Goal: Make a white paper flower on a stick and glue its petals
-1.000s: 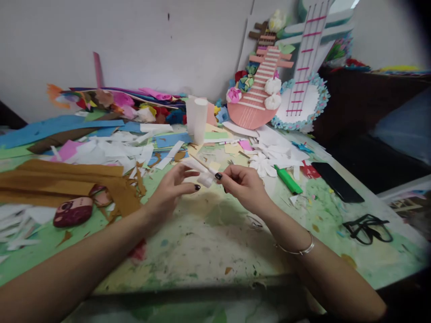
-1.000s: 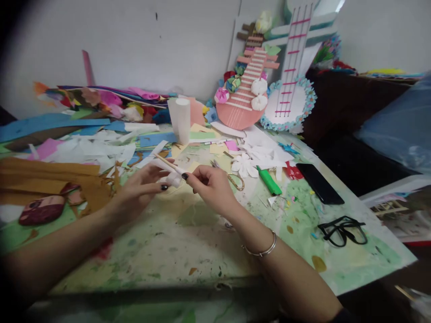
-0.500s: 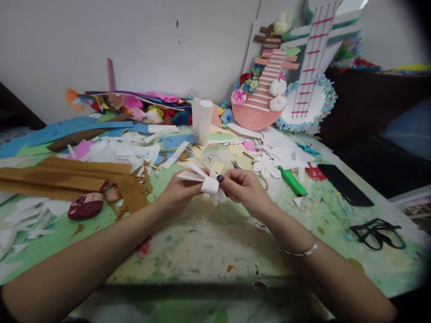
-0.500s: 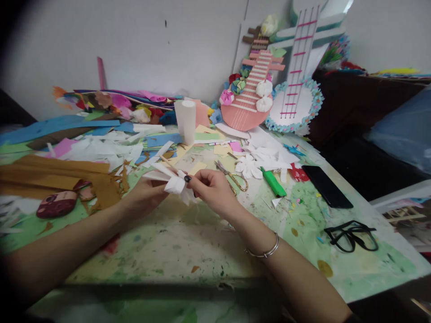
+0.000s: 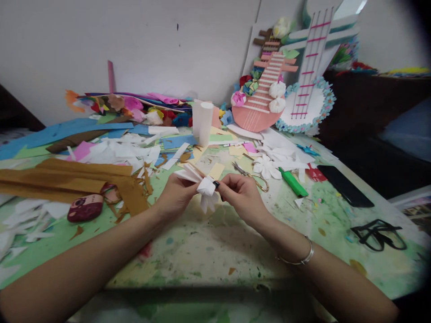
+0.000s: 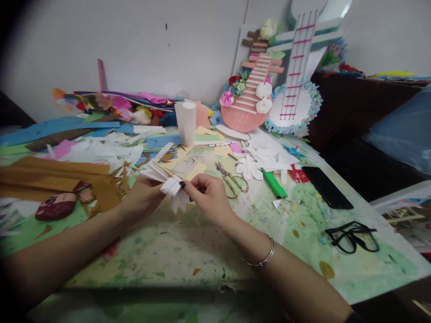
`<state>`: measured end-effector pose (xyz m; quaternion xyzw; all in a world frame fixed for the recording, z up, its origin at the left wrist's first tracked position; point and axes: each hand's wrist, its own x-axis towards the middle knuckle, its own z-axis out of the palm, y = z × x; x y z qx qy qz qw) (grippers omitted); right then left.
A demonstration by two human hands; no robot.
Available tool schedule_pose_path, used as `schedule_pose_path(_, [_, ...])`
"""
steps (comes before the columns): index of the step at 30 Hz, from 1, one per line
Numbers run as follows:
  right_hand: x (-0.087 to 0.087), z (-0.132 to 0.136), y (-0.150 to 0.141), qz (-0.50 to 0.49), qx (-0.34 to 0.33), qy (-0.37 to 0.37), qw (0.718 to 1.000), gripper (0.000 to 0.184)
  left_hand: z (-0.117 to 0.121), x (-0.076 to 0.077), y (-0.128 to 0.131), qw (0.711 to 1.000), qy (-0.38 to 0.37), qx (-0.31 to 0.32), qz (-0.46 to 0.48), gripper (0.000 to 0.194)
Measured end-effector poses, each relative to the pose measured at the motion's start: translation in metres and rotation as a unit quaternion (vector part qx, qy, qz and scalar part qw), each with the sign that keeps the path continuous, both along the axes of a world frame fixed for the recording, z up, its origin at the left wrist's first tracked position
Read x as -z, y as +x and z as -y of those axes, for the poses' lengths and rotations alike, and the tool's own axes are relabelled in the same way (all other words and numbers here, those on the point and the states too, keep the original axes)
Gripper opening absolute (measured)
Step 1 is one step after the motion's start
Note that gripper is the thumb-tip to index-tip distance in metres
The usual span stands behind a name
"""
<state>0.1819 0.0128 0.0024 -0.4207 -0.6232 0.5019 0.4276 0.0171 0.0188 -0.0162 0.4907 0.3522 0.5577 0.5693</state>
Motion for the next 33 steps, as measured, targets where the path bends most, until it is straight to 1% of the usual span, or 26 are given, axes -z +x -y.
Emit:
schedule_pose_path(6, [0.006, 0.001, -0.001, 0.018, 0.014, 0.03, 0.999, 0.034, -0.001, 0.001, -0.002, 1.0, -0.003, 0.006, 0.015, 0.023])
schedule_pose_path(13, [0.009, 0.005, 0.001, 0.081, 0.066, 0.136, 0.985, 0.028, 0.0, 0.003, 0.0, 1.0, -0.008, -0.002, 0.017, 0.024])
schedule_pose_path(20, [0.009, 0.008, 0.0, 0.115, 0.087, 0.195, 0.97, 0.026, 0.001, 0.002, 0.002, 0.999, -0.009, -0.006, 0.037, 0.024])
schedule_pose_path(27, [0.01, 0.01, -0.001, 0.137, 0.118, 0.277, 0.944, 0.023, 0.004, -0.001, 0.007, 0.998, -0.01, -0.031, 0.052, 0.025])
schedule_pose_path(30, [0.012, 0.009, -0.002, 0.146, 0.13, 0.311, 0.93, 0.021, 0.004, 0.001, 0.008, 0.997, -0.009, -0.037, 0.06, 0.024])
schedule_pose_path(33, [0.014, 0.006, -0.002, 0.158, 0.128, 0.333, 0.921, 0.019, 0.001, 0.003, 0.007, 0.998, -0.008, -0.034, 0.058, 0.024])
